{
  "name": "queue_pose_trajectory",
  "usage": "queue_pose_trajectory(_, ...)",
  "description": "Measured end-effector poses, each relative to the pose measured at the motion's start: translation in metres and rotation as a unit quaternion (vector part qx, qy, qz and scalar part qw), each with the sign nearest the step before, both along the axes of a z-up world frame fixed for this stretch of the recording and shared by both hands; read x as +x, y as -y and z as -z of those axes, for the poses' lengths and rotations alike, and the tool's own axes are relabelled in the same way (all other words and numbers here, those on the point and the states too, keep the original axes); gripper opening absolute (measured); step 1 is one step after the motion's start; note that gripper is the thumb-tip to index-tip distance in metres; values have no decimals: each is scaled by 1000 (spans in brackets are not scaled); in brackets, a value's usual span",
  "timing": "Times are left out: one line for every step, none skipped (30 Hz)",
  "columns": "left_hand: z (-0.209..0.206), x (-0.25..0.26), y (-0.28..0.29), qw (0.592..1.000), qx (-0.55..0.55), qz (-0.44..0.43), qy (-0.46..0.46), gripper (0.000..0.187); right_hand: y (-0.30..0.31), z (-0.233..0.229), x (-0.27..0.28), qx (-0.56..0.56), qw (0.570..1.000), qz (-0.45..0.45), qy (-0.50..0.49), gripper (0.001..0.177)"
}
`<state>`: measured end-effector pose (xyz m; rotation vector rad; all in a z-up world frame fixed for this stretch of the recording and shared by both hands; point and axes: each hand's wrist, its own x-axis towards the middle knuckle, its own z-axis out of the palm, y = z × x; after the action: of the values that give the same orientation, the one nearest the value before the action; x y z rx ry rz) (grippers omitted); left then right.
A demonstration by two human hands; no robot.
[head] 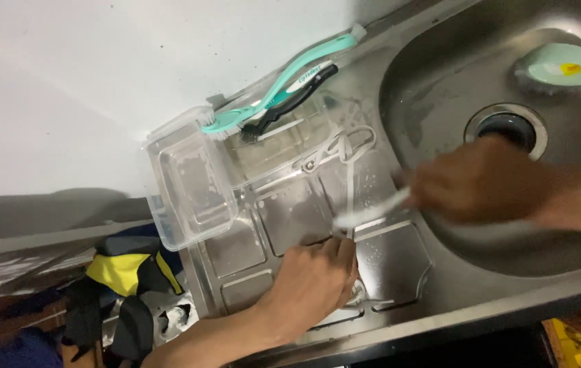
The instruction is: A person is cleaning white shoelaces by scrubbing them with a toothbrush and soapy water on a metal draining board next to a sink.
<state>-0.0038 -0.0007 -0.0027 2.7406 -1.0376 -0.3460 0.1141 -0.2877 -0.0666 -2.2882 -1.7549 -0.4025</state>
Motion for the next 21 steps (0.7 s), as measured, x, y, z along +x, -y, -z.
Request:
queue_pose_trajectory(2,-1,0,1000,0,-2,-1,16,1,6,-2,0,1000,-2,-1,29)
queue_pose_trajectory(4,-2,-1,1000,4,0,-7,13,1,11,-3,-1,1000,-2,-20,31)
queue_pose_trajectory(5,-2,-1,1000,8,1,-13,11,1,16,-3,-1,999,-1,-39,33)
queue_pose_trajectory(3,-1,-2,1000,7,1,-13,11,9,23,11,-2,999,-1,-40,33)
queue_pose_trajectory(1,0,-3,999,21,5,-28,8,17,29,25,-52,995,80,20,16)
queue_pose_trajectory(-2,3,-3,999,33,8,-39,6,26,33,40,-102,978,161,82,11)
queue_pose_trajectory(2,0,-3,999,31,9,-36,6,25,23,40,-105,978,161,85,11)
queue_pose_trajectory(5,0,-4,1000,12,10,-11,5,22,13,45,-91,976,183,76,22)
queue_pose_trajectory(7,0,-5,1000,-6,12,14,7,18,2,49,-77,974,204,67,35)
queue_pose_trajectory(4,2,-6,1000,-4,9,26,7,14,2,49,-72,974,201,78,35)
queue_pose_trajectory(2,4,-6,999,18,11,-30,5,9,2,48,-39,977,198,66,30)
queue_pose_trajectory(-1,1,-5,995,35,13,-95,5,7,4,42,-12,980,192,45,28)
queue_pose_trajectory(-4,4,-5,995,34,9,-93,5,2,-4,43,-12,981,188,48,28)
queue_pose_trajectory(-6,5,-4,993,15,0,-119,7,-3,-11,41,17,973,201,-111,26)
queue_pose_trajectory(-8,4,-3,989,-4,-9,-145,12,-7,-17,38,44,940,209,-268,24)
queue_pose_trajectory(-8,4,-3,991,-5,-13,-137,12,-9,-21,36,45,943,204,-260,24)
queue_pose_trajectory(-10,5,-3,992,-43,-14,-115,16,-11,-26,33,84,851,212,-472,43)
queue_pose_trajectory(-11,4,-2,992,-82,-15,-94,20,-12,-30,30,116,712,209,-661,65)
queue_pose_trajectory(-7,7,-2,992,-84,-19,-87,20,-13,-38,31,114,717,205,-656,65)
queue_pose_trajectory(-3,6,-1,997,-59,-21,-52,14,-14,-44,26,69,751,232,-615,62)
queue_pose_trajectory(1,3,0,999,-34,-23,-16,9,-14,-49,21,23,780,257,-570,65)
